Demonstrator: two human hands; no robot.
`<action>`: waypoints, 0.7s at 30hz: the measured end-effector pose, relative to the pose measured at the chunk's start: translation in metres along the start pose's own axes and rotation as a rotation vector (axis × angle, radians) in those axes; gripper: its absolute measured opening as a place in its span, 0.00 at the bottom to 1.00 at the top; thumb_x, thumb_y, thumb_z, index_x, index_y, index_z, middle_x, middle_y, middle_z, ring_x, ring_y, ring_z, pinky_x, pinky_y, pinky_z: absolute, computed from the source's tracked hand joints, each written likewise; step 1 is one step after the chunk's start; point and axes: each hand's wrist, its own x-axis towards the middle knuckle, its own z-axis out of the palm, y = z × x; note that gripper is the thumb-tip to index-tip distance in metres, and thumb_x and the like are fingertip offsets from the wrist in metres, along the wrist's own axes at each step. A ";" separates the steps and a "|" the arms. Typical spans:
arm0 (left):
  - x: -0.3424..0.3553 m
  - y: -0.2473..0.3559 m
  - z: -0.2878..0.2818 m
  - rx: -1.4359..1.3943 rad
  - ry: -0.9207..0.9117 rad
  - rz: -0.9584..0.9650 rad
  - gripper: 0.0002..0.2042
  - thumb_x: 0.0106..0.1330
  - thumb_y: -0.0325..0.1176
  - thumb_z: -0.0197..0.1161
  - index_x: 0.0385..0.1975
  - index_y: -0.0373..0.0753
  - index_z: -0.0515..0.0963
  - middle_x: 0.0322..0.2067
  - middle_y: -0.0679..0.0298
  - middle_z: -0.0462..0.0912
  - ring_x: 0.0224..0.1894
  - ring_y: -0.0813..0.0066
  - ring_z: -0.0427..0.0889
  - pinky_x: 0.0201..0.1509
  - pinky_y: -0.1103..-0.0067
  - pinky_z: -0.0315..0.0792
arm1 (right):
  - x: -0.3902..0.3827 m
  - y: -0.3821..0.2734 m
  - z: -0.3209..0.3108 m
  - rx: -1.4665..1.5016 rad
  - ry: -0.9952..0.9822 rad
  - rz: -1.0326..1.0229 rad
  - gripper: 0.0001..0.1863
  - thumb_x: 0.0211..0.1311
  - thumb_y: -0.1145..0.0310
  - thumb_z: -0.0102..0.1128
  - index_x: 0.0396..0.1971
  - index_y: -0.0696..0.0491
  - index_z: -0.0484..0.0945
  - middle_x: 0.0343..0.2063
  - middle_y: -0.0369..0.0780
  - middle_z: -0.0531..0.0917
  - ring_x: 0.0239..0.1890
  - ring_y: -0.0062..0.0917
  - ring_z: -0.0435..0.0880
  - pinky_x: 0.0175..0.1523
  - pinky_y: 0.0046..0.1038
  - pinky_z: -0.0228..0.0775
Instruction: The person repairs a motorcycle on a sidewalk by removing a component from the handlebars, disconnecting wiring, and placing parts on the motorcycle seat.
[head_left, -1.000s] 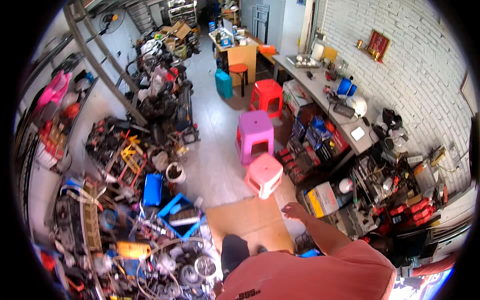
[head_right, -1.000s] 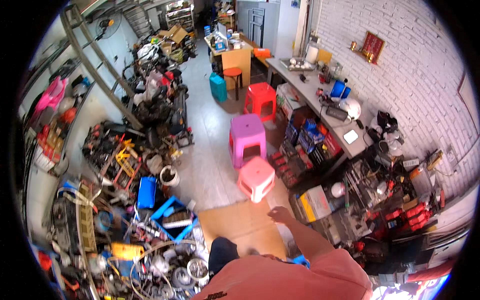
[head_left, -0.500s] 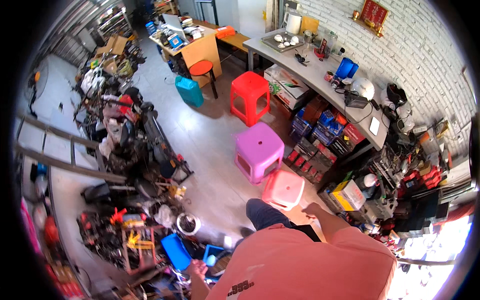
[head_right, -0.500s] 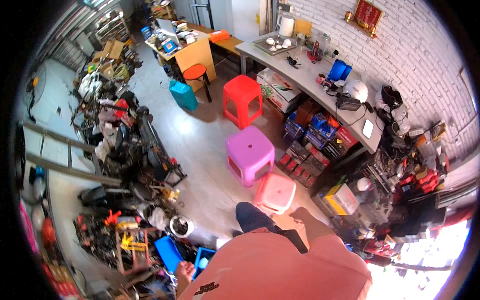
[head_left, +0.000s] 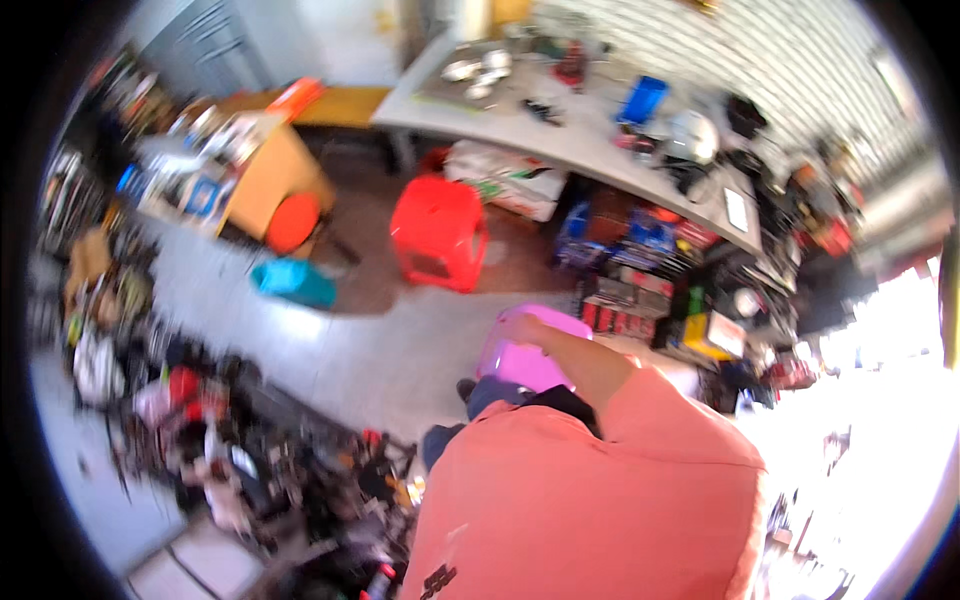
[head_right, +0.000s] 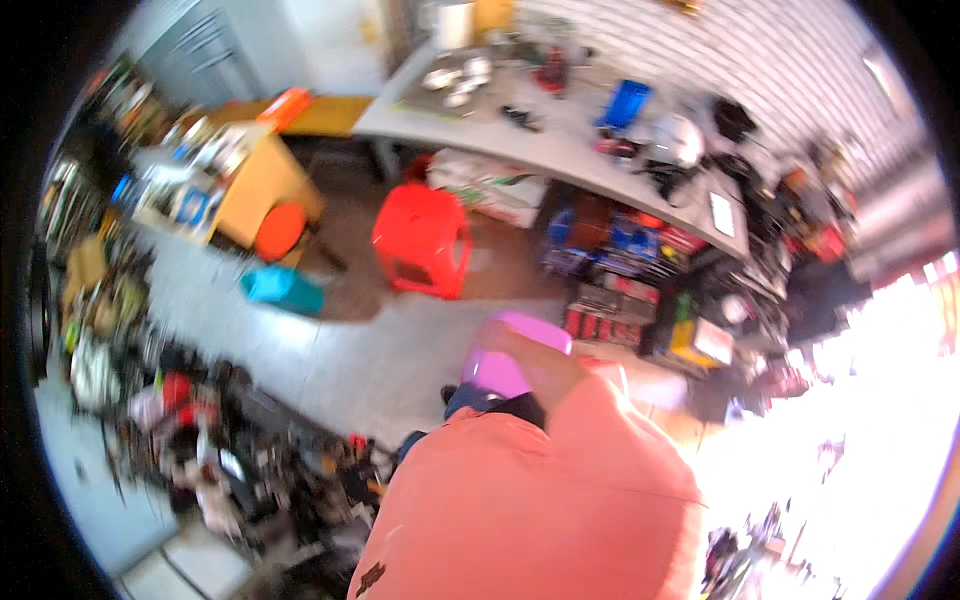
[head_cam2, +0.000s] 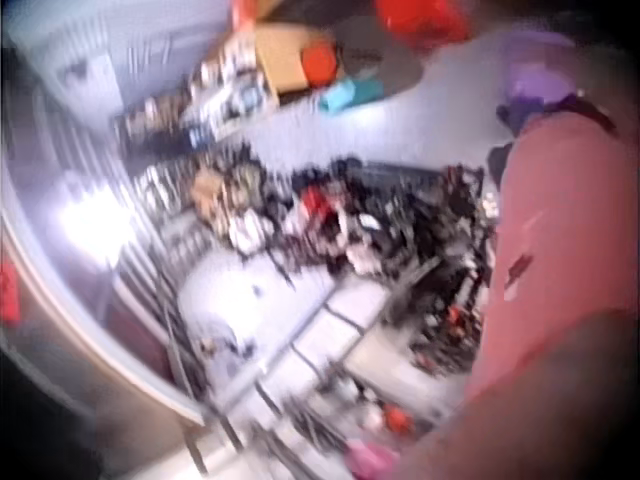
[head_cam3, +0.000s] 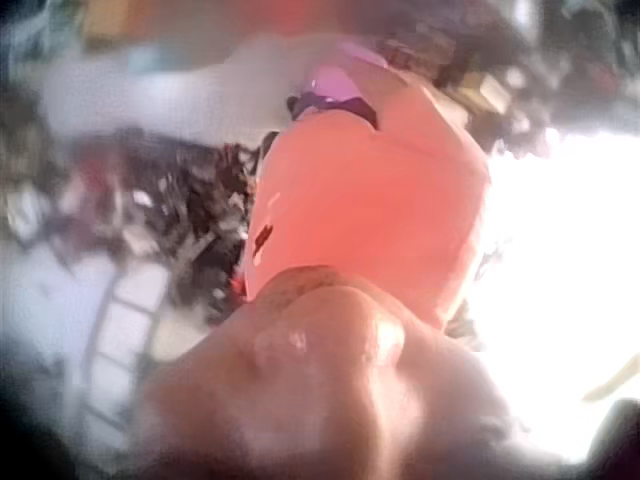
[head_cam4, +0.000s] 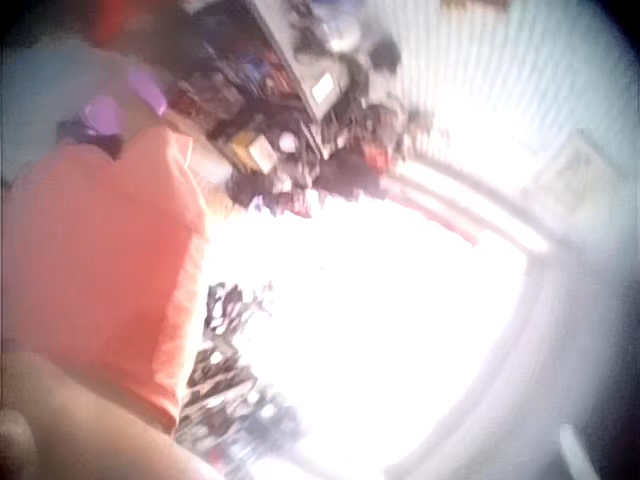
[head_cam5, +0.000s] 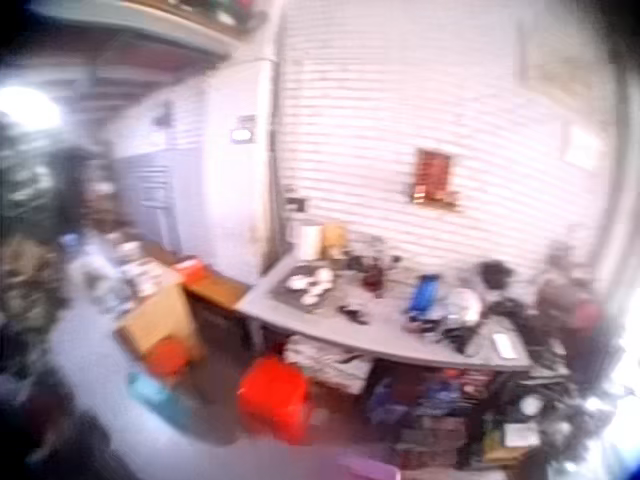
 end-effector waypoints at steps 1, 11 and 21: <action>0.029 0.042 0.033 0.107 -0.080 -0.038 0.10 0.75 0.40 0.58 0.28 0.49 0.74 0.27 0.69 0.79 0.30 0.72 0.80 0.32 0.72 0.73 | 0.042 0.008 -0.037 -0.314 0.237 -0.186 0.20 0.67 0.49 0.62 0.34 0.52 0.89 0.34 0.46 0.91 0.38 0.41 0.91 0.43 0.48 0.82; 0.183 0.445 0.057 0.376 -0.121 0.095 0.14 0.77 0.46 0.55 0.30 0.48 0.76 0.32 0.67 0.82 0.36 0.69 0.83 0.40 0.69 0.76 | 0.241 -0.370 -0.281 0.557 0.250 0.040 0.23 0.65 0.45 0.69 0.49 0.47 0.91 0.45 0.46 0.92 0.54 0.44 0.90 0.61 0.46 0.80; 0.310 0.772 0.053 -0.001 -0.604 0.078 0.18 0.80 0.52 0.52 0.31 0.48 0.77 0.37 0.65 0.86 0.43 0.66 0.86 0.49 0.66 0.78 | 0.351 -0.423 -0.363 0.517 0.286 0.210 0.22 0.64 0.47 0.70 0.50 0.46 0.92 0.48 0.45 0.92 0.55 0.41 0.90 0.61 0.44 0.81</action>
